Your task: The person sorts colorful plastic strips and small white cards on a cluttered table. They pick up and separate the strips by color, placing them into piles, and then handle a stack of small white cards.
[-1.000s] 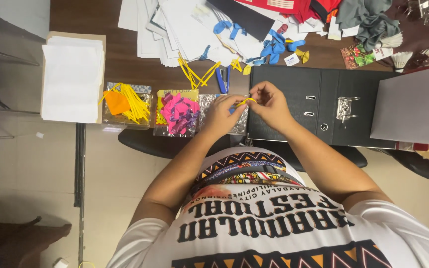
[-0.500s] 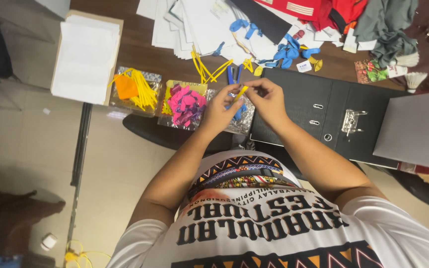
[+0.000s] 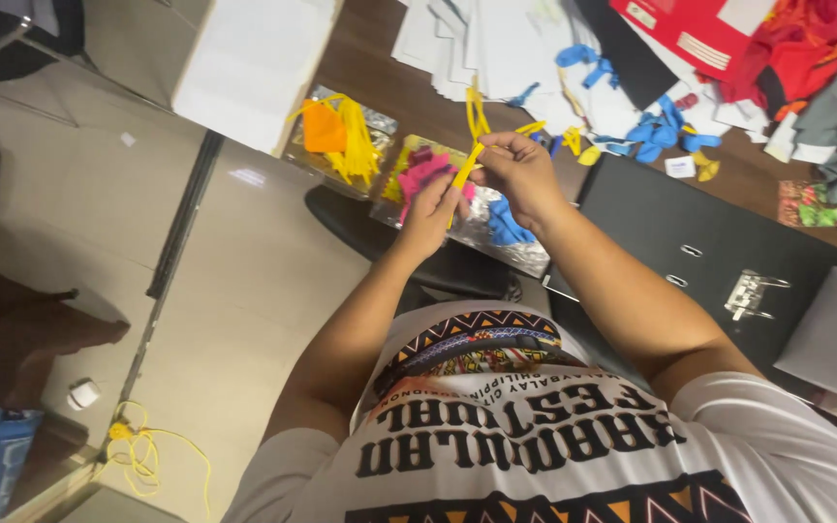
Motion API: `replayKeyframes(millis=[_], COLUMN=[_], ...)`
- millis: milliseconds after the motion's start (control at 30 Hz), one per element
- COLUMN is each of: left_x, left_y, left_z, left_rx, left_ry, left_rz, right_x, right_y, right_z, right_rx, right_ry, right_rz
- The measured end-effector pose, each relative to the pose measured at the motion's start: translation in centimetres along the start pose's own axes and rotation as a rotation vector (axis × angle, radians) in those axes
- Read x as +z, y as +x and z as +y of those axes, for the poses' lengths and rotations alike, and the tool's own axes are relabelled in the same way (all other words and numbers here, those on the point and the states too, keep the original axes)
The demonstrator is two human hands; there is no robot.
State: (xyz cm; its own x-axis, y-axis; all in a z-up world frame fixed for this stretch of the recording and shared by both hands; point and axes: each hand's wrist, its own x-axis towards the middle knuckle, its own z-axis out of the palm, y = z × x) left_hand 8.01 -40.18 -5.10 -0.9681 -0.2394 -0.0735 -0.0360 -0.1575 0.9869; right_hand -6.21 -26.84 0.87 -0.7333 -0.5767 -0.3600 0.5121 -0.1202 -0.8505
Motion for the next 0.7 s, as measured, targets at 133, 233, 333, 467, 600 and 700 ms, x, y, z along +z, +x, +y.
replayKeyframes(millis=[133, 233, 333, 467, 600, 700], left_x=[-7.5, -12.3, -16.6, -19.7, -20.8, -20.9], left_y=[-0.4, -1.1, -1.0, -0.8, 0.0, 0.7], left_z=[-3.5, -4.0, -7.0, -10.0, -10.8, -11.4], left_rx=[-0.093, -0.156, -0.240, -0.383, -0.545, -0.579], left_ry=[-0.245, -0.150, -0.034, -0.001, -0.015, 0.013], left_rz=[-0.064, -0.016, 0.012, 0.090, 0.112, 0.037], right_x=[3.8, 6.5, 9.8, 13.8, 13.8, 13.2], right_y=[4.7, 8.2, 11.1, 12.8, 16.9, 20.2], right_z=[2.9, 6.7, 9.5, 11.4, 15.1, 17.8], right_rx=[0.204, 0.323, 0.414, 0.393, 0.228, 0.180], right_ry=[0.071, 0.106, 0.078, -0.065, -0.253, -0.482], right_rz=[-0.011, -0.012, -0.019, 0.102, 0.136, 0.171])
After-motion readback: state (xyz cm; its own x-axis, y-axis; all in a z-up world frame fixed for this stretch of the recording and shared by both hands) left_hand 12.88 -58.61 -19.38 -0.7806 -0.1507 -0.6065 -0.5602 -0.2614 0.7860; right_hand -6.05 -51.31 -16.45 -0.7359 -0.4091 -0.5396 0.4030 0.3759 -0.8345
